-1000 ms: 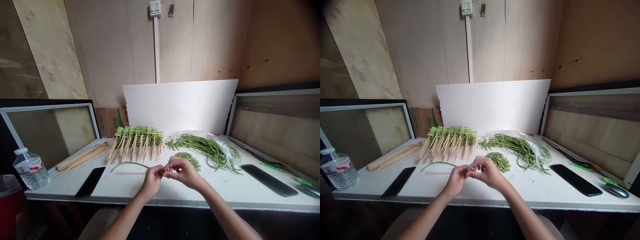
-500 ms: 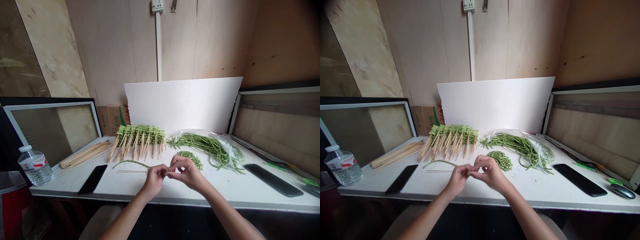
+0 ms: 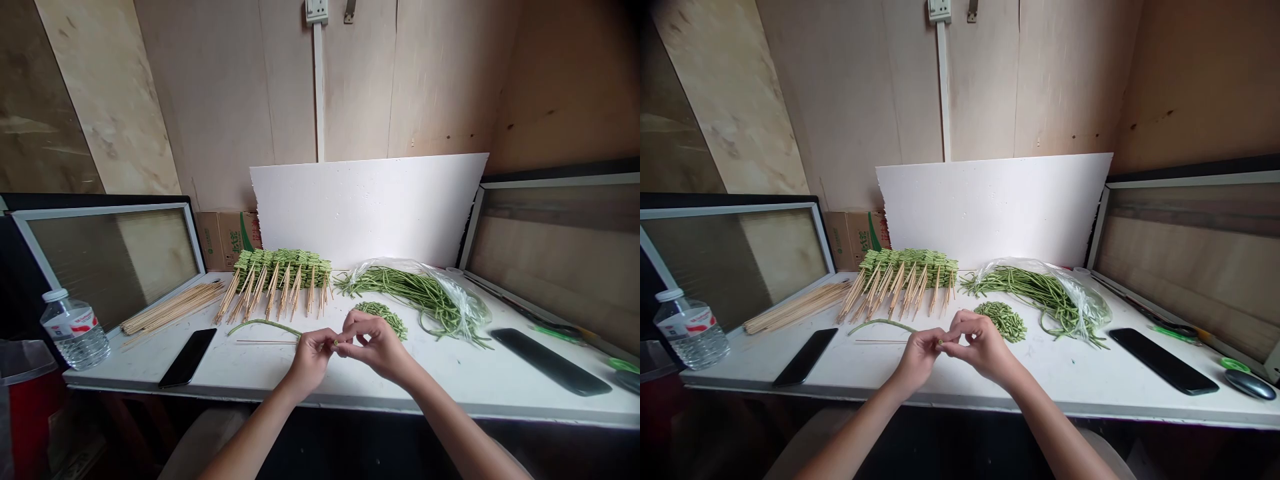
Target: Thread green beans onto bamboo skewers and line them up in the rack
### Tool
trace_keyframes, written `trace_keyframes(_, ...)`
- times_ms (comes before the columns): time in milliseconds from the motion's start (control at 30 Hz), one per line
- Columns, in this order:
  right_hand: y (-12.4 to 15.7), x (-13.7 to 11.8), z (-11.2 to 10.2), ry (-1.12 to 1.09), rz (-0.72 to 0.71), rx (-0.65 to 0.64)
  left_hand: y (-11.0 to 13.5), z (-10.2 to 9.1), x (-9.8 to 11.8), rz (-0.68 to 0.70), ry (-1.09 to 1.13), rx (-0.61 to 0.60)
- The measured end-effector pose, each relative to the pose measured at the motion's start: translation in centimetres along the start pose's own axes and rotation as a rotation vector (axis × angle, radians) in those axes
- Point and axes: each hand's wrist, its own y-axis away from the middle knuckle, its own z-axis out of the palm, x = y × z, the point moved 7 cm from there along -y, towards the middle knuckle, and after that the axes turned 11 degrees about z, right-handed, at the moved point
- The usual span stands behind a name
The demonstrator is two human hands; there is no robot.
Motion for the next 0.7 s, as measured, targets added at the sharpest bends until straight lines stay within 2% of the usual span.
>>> trace_keyframes(700,-0.3,1.7,0.5,-0.243,0.075,0.045,0.0,0.3,-0.1,-0.029,0.047,0.012)
